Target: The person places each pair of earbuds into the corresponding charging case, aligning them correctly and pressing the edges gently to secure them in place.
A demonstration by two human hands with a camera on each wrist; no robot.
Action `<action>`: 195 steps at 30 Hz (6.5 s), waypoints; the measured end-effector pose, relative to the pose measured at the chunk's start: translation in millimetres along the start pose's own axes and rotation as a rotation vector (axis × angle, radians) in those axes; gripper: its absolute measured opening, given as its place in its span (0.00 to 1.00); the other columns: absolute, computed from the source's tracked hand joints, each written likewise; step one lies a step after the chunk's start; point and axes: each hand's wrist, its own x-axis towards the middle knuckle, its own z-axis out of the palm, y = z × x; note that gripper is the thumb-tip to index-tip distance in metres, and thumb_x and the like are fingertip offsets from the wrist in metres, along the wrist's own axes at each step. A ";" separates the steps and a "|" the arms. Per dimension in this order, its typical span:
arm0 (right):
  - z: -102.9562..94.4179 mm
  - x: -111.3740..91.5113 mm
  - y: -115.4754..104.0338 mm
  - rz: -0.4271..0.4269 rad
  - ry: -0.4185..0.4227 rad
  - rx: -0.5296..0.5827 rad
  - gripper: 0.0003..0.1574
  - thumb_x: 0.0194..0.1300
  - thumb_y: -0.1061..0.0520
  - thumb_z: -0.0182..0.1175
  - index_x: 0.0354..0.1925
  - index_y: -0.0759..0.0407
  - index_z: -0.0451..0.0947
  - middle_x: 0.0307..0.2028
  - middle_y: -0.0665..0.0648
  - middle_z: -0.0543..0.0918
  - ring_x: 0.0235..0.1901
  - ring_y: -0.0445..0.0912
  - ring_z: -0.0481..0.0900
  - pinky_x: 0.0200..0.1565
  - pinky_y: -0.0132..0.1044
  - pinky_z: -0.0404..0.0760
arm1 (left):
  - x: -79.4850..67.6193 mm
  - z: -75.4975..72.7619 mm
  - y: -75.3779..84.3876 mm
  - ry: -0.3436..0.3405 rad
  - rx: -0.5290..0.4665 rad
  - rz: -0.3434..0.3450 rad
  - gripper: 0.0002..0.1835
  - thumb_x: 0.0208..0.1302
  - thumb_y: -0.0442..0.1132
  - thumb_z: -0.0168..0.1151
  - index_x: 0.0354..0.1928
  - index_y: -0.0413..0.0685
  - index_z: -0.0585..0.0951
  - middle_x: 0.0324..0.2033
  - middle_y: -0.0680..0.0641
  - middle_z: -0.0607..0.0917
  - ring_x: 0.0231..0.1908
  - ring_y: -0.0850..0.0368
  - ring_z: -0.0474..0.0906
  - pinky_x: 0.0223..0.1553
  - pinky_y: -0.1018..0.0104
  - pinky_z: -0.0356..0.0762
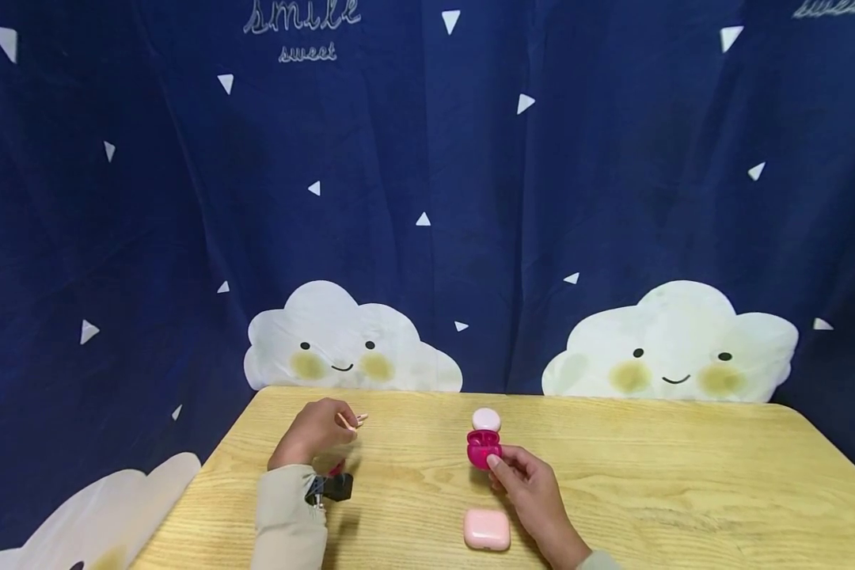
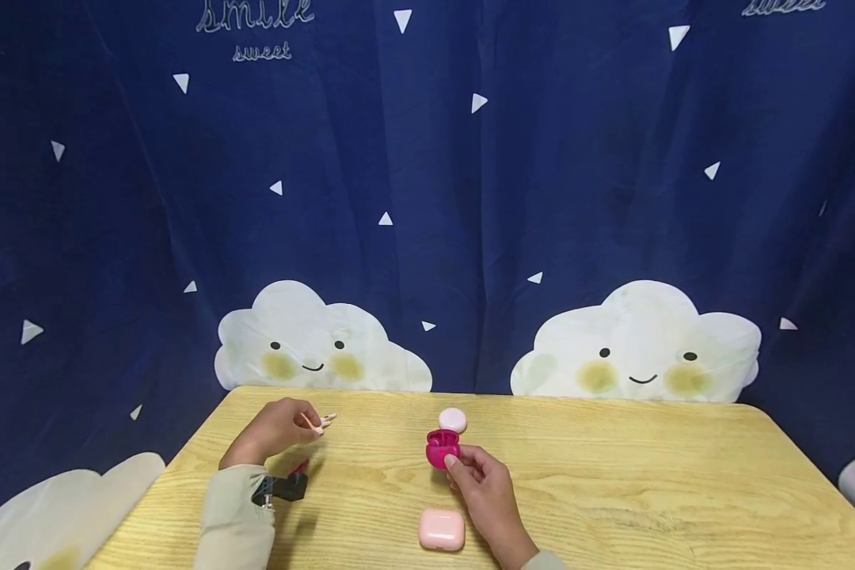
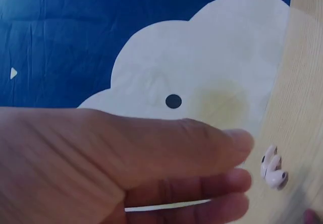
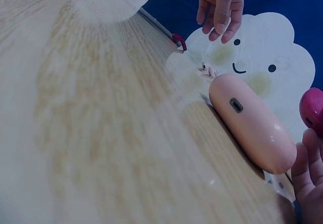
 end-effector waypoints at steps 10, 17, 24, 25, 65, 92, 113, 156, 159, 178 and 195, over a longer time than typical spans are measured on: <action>-0.7 0.4 -1.6 0.012 0.017 -0.011 0.17 0.63 0.58 0.65 0.45 0.71 0.79 0.33 0.62 0.84 0.28 0.46 0.81 0.33 0.35 0.82 | -5.2 -7.3 -9.8 -0.044 0.014 -0.103 0.05 0.50 0.31 0.69 0.30 0.44 0.82 0.27 0.49 0.80 0.28 0.52 0.73 0.31 0.60 0.72; -1.6 0.9 -1.3 0.028 0.020 -0.017 0.17 0.64 0.59 0.64 0.47 0.71 0.79 0.33 0.62 0.83 0.27 0.44 0.80 0.32 0.34 0.82 | -10.3 -6.2 -12.6 -0.138 -0.059 -0.176 0.05 0.52 0.29 0.65 0.31 0.42 0.79 0.21 0.45 0.78 0.23 0.51 0.73 0.24 0.62 0.71; -1.4 1.3 -0.3 0.028 0.018 -0.015 0.18 0.64 0.59 0.64 0.47 0.71 0.79 0.34 0.61 0.84 0.28 0.44 0.80 0.33 0.35 0.82 | -12.5 0.3 -17.3 -0.186 0.057 -0.161 0.06 0.53 0.33 0.68 0.22 0.42 0.80 0.18 0.48 0.81 0.19 0.57 0.71 0.20 0.68 0.66; -1.3 1.0 -0.8 0.026 0.016 -0.017 0.18 0.64 0.59 0.64 0.47 0.71 0.79 0.34 0.61 0.84 0.28 0.45 0.80 0.33 0.35 0.82 | -12.3 1.5 -18.0 -0.195 0.073 -0.165 0.07 0.53 0.33 0.68 0.21 0.42 0.80 0.18 0.49 0.81 0.19 0.57 0.70 0.20 0.69 0.65; 0.6 1.2 -0.7 0.021 0.002 -0.010 0.17 0.63 0.57 0.65 0.44 0.70 0.79 0.33 0.62 0.84 0.29 0.47 0.81 0.33 0.35 0.82 | -4.1 4.4 -21.8 -0.167 -0.024 -0.145 0.10 0.47 0.26 0.59 0.14 0.43 0.75 0.10 0.53 0.68 0.13 0.60 0.59 0.17 0.69 0.58; 0.1 -0.4 -3.5 0.022 -0.005 -0.020 0.18 0.63 0.56 0.65 0.44 0.69 0.80 0.34 0.62 0.84 0.30 0.48 0.81 0.34 0.36 0.82 | 4.0 11.6 6.9 -0.048 0.034 0.030 0.07 0.48 0.28 0.65 0.21 0.46 0.78 0.25 0.51 0.80 0.25 0.57 0.72 0.25 0.66 0.67; 0.7 0.5 -3.1 0.003 -0.001 -0.012 0.18 0.62 0.58 0.65 0.45 0.71 0.79 0.33 0.61 0.84 0.29 0.46 0.81 0.33 0.35 0.82 | 13.3 25.2 34.1 -0.067 -0.012 0.239 0.09 0.49 0.25 0.68 0.28 0.43 0.78 0.20 0.52 0.78 0.22 0.60 0.70 0.26 0.67 0.70; 0.3 -1.0 -1.1 -0.005 -0.015 -0.041 0.14 0.61 0.57 0.66 0.42 0.67 0.81 0.32 0.60 0.83 0.27 0.45 0.80 0.31 0.34 0.81 | 18.4 65.8 96.8 -0.072 -0.007 0.610 0.09 0.62 0.35 0.66 0.44 0.44 0.86 0.30 0.56 0.83 0.30 0.69 0.75 0.33 0.75 0.74; 0.0 -1.4 -0.8 -0.010 -0.020 -0.043 0.14 0.61 0.57 0.66 0.42 0.66 0.81 0.31 0.60 0.83 0.27 0.44 0.80 0.31 0.33 0.80 | 18.3 70.1 99.7 -0.067 -0.018 0.611 0.10 0.61 0.36 0.66 0.44 0.46 0.86 0.31 0.57 0.83 0.30 0.70 0.75 0.34 0.76 0.74; 0.2 -0.8 0.3 -0.031 -0.036 -0.058 0.13 0.62 0.58 0.66 0.42 0.65 0.81 0.32 0.59 0.83 0.26 0.44 0.79 0.29 0.33 0.79 | 16.1 79.7 107.3 -0.082 -0.104 0.614 0.08 0.57 0.32 0.69 0.32 0.50 0.78 0.24 0.58 0.80 0.27 0.69 0.74 0.33 0.76 0.74; 0.8 -1.3 1.7 -0.055 -0.039 -0.062 0.10 0.61 0.59 0.66 0.41 0.63 0.82 0.30 0.58 0.83 0.26 0.42 0.78 0.26 0.31 0.76 | 16.9 85.9 109.8 -0.111 -0.107 0.584 0.06 0.59 0.30 0.66 0.36 0.49 0.82 0.26 0.58 0.82 0.29 0.70 0.75 0.36 0.73 0.76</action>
